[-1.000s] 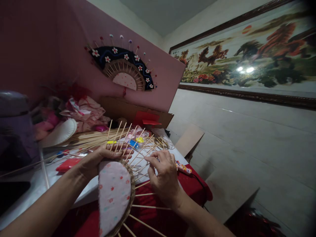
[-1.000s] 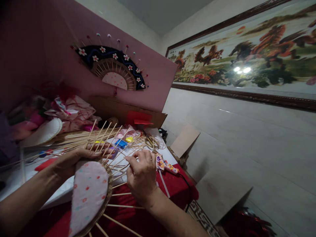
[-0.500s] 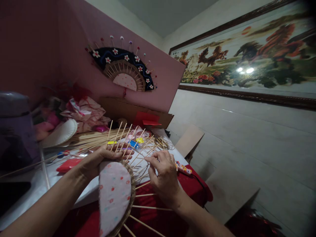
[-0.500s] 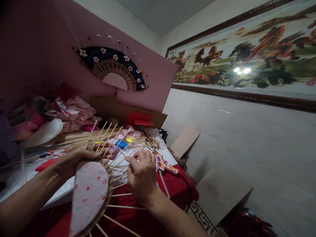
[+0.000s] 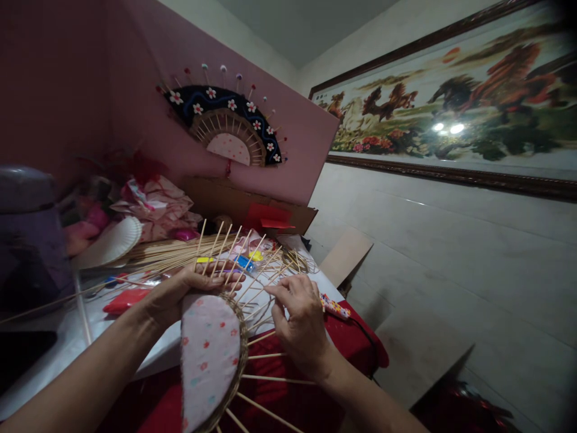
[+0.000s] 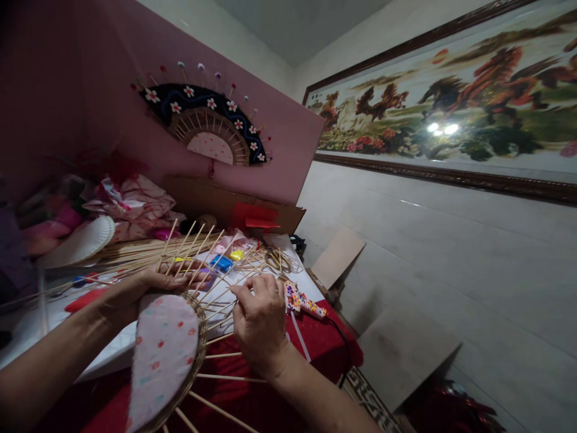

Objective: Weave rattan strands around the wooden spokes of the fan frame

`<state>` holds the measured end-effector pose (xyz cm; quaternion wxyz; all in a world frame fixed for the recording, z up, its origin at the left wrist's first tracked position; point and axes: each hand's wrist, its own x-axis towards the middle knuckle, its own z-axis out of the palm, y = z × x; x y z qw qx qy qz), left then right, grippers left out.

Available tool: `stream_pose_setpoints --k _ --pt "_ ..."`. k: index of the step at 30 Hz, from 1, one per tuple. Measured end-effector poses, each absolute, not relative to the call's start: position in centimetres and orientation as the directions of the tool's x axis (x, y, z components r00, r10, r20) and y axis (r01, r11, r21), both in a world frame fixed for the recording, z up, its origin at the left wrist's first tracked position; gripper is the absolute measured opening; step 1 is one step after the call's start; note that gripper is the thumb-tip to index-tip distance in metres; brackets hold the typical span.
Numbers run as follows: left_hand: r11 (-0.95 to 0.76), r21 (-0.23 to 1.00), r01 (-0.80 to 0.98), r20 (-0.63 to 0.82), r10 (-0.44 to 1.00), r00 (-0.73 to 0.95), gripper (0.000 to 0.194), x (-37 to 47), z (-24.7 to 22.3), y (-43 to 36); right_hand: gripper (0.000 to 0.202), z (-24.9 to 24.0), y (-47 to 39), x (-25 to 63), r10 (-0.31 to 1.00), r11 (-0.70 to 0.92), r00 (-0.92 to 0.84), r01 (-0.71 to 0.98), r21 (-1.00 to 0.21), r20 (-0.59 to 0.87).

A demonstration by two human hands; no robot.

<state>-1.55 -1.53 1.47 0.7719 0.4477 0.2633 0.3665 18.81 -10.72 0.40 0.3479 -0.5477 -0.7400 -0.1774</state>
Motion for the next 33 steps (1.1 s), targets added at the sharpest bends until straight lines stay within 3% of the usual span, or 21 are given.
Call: stream_pose_setpoints --k 33 --pt "0.32 0.896 -0.308 -0.078 0.796 0.601 0.039 -1.65 1.24 -1.24 0.029 0.27 -10.75 18.88 0.677 0.336 -0.175 0.938 -0.089 0.715"
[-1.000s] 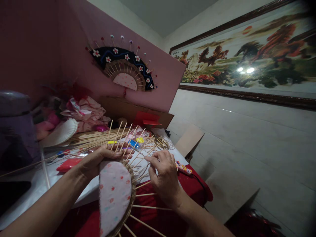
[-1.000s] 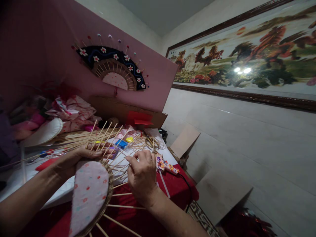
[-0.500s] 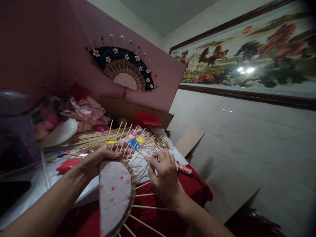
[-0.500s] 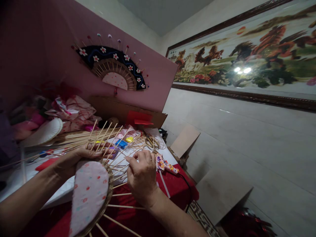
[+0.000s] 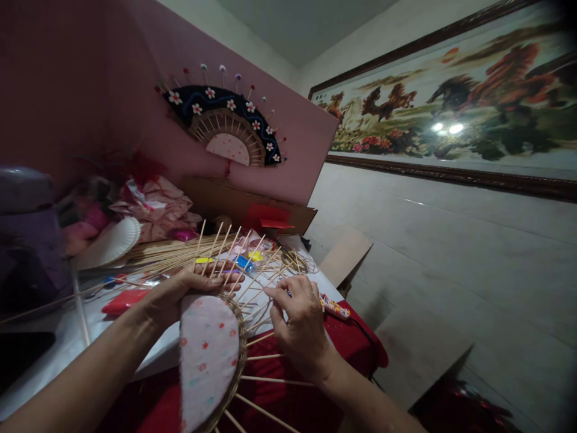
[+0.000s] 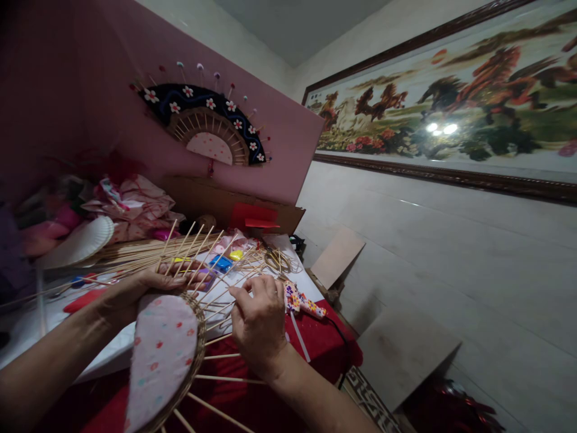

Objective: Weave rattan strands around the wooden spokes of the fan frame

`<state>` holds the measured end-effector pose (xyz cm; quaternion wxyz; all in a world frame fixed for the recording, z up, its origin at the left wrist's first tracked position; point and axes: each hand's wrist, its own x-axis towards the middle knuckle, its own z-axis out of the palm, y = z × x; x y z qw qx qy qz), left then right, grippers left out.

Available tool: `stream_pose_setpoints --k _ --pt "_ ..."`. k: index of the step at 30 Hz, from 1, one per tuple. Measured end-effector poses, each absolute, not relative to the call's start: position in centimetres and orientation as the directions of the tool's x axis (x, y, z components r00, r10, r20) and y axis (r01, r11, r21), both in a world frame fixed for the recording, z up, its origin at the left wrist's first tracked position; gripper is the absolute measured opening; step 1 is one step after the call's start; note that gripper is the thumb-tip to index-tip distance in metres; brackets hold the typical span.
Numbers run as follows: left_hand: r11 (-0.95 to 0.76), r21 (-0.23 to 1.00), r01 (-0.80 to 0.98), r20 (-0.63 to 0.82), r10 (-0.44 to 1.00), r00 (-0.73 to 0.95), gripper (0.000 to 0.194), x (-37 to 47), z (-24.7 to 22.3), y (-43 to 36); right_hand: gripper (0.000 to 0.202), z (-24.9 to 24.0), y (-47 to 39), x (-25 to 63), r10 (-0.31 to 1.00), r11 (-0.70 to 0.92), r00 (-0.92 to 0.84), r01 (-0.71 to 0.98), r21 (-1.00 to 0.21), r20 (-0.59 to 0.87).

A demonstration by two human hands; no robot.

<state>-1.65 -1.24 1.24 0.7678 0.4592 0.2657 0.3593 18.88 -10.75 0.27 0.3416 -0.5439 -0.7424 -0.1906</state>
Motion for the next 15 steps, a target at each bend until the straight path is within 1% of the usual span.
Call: stream_pose_setpoints --k 15 --pt "0.331 0.886 -0.325 -0.079 0.798 0.597 0.036 -1.57 1.49 -1.44 0.027 0.28 -10.85 19.04 0.659 0.351 -0.168 0.931 -0.102 0.734"
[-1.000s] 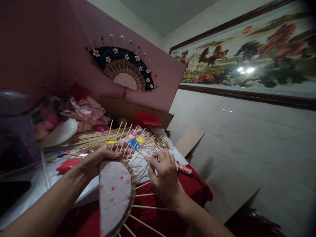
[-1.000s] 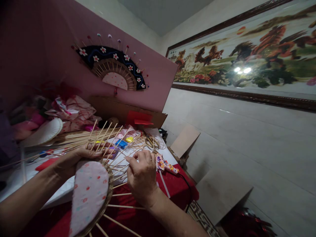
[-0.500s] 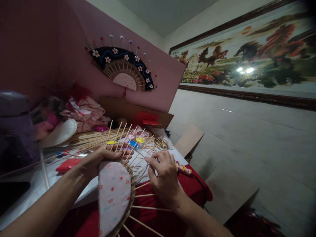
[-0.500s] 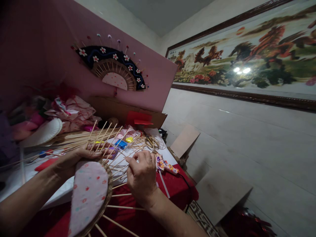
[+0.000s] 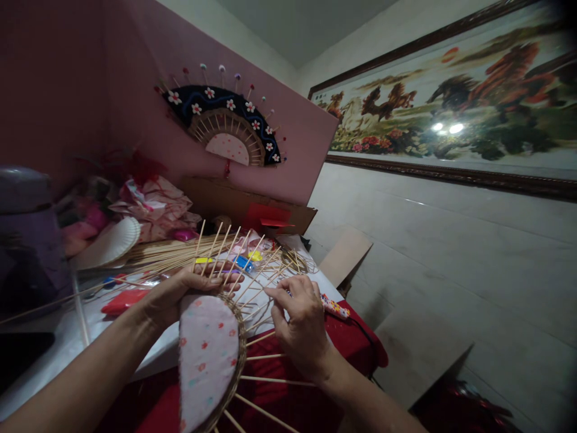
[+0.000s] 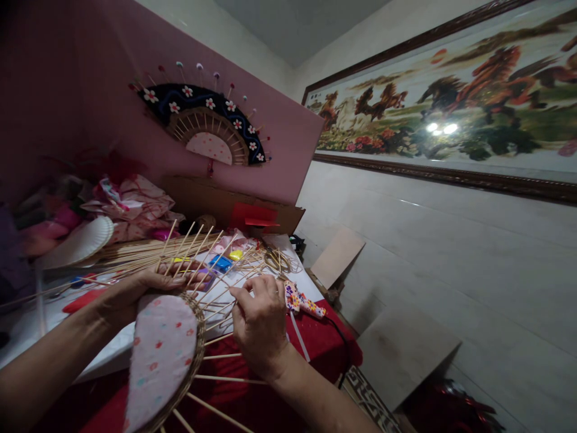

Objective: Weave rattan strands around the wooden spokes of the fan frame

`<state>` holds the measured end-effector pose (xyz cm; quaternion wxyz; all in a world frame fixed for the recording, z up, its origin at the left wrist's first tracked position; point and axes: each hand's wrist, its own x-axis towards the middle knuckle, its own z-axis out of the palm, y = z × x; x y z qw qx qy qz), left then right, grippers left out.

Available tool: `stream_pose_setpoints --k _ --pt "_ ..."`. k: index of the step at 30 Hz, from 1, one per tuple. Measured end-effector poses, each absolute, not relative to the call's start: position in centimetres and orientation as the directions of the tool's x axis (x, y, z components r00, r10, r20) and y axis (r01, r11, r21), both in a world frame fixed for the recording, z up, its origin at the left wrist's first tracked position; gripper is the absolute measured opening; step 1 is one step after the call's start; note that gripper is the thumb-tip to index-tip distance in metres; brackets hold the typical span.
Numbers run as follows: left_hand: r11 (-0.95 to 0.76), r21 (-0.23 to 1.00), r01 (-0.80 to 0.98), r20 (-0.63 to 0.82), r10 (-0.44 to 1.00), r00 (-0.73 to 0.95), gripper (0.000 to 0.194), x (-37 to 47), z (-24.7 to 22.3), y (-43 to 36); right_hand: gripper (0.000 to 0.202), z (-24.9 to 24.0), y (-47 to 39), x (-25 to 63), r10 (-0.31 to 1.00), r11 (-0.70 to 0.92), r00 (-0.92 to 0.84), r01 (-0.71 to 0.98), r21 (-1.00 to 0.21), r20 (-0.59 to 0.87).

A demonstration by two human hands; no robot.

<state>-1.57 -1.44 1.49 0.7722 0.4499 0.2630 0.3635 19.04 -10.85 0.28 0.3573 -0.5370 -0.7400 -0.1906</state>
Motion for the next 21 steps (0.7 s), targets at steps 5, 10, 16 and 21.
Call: stream_pose_setpoints --k 5,10,16,21 --pt "0.335 0.88 -0.337 -0.085 0.809 0.582 0.035 -1.53 1.63 -1.5 0.028 0.15 -10.76 19.13 0.63 0.369 -0.155 0.922 -0.118 0.761" --pt "0.354 0.861 -0.365 -0.083 0.806 0.587 0.035 -1.48 1.65 -1.59 0.028 0.17 -10.64 18.97 0.64 0.371 -0.162 0.921 -0.118 0.751" --pt "0.346 0.863 -0.368 -0.082 0.815 0.573 0.034 -1.37 1.98 -1.94 0.028 0.08 -10.87 19.2 0.61 0.39 -0.147 0.911 -0.134 0.778" --pt "0.329 0.87 -0.367 -0.081 0.83 0.552 0.034 -1.28 2.27 -2.25 0.026 -0.12 -11.06 19.54 0.577 0.417 -0.125 0.894 -0.16 0.807"
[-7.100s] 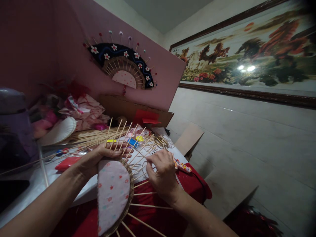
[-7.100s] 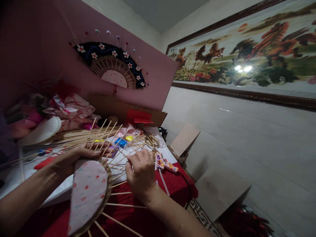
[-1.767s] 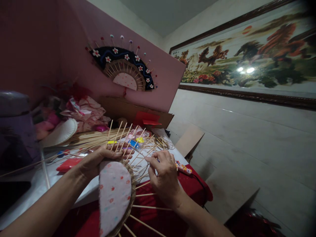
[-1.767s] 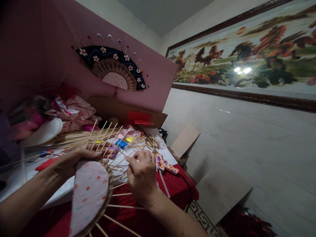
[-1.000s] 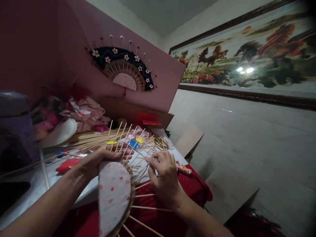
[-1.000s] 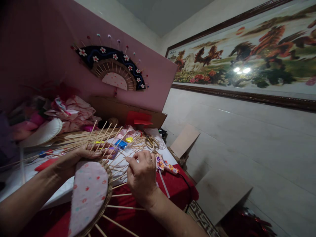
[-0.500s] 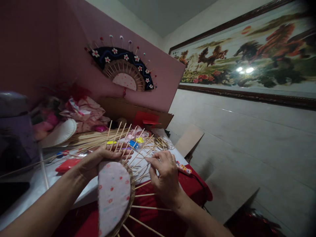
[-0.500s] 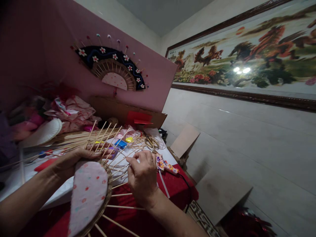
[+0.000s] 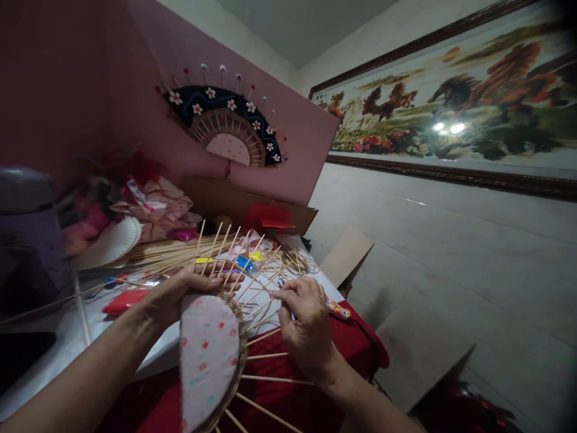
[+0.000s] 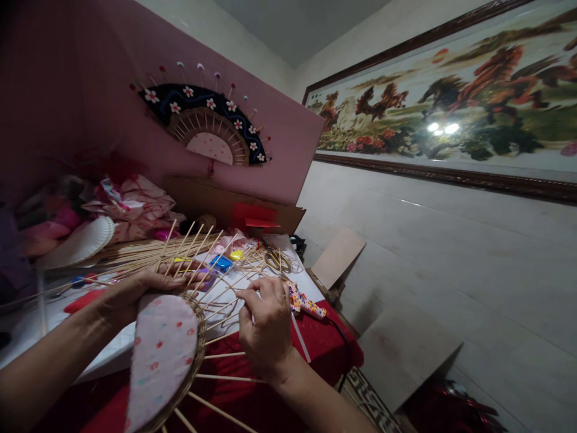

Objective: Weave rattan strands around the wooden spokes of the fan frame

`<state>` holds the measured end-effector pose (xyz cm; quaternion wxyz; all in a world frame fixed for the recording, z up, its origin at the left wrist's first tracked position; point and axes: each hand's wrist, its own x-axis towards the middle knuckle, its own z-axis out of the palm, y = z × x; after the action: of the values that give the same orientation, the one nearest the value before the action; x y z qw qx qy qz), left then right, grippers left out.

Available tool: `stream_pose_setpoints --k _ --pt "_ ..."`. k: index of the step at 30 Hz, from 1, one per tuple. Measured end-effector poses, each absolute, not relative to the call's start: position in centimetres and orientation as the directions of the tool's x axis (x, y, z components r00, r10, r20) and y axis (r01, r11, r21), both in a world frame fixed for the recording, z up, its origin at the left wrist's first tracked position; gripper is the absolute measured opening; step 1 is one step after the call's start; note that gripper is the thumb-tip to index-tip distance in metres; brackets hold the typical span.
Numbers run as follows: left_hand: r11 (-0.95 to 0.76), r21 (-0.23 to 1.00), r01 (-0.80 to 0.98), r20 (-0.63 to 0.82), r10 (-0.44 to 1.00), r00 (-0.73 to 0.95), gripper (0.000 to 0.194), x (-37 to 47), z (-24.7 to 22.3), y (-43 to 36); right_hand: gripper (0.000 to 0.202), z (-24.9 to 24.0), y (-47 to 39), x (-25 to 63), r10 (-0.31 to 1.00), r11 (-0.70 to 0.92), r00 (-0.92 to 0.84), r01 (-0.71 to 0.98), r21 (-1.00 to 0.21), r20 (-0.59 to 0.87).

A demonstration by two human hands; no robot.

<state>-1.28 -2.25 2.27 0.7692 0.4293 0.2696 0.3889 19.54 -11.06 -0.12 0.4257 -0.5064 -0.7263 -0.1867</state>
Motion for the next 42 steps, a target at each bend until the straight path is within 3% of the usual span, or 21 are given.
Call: stream_pose_setpoints --k 5,7,10,14,17,19,24,30,38,42 --pt "0.336 0.865 -0.373 -0.085 0.831 0.55 0.033 -1.3 2.4 -2.3 0.012 0.1 -11.3 19.9 0.51 0.447 -0.035 0.864 -0.23 0.859" --pt "0.339 0.861 -0.379 -0.082 0.828 0.555 0.033 -1.3 2.3 -2.3 0.004 0.1 -11.5 20.2 0.498 0.442 0.063 0.84 -0.315 0.865" --pt "0.346 0.852 -0.392 -0.077 0.824 0.561 0.032 -1.4 2.2 -2.0 0.018 0.0 -11.5 20.9 0.555 0.411 0.252 0.746 -0.524 0.793" --pt "0.347 0.831 -0.435 -0.053 0.828 0.558 0.036 -1.6 1.9 -1.7 0.025 0.4 -10.7 23.2 0.661 0.387 0.504 0.406 -0.828 0.556" --pt "0.35 0.805 -0.479 -0.032 0.831 0.555 0.038 -1.9 1.8 -1.6 0.032 1.1 -9.7 26.0 0.755 0.38 0.568 0.026 -0.925 0.326" --pt "0.348 0.79 -0.505 -0.023 0.84 0.543 0.037 -2.0 1.7 -1.6 0.036 1.2 -9.3 27.4 0.818 0.328 0.528 -0.105 -0.939 0.227" --pt "0.337 0.778 -0.53 -0.052 0.875 0.481 0.04 -2.4 1.6 -1.3 0.032 -0.9 -8.8 25.7 0.967 0.176 0.204 -0.096 -0.98 0.153" --pt "0.35 0.76 -0.548 -0.049 0.871 0.489 0.042 -2.3 1.5 -1.4 0.044 -1.9 -7.9 20.4 0.945 0.063 -0.289 -0.297 -0.953 0.153" --pt "0.322 0.753 -0.573 -0.065 0.904 0.422 0.049 -2.3 0.8 -1.2 0.04 -0.7 -6.5 18.9 0.878 -0.077 -0.473 -0.285 -0.956 0.07" --pt "0.347 0.742 -0.573 -0.124 0.912 0.391 0.038 -2.1 0.3 -0.6 0.036 -1.6 -5.5 18.5 0.875 -0.059 -0.472 -0.323 -0.945 0.107"
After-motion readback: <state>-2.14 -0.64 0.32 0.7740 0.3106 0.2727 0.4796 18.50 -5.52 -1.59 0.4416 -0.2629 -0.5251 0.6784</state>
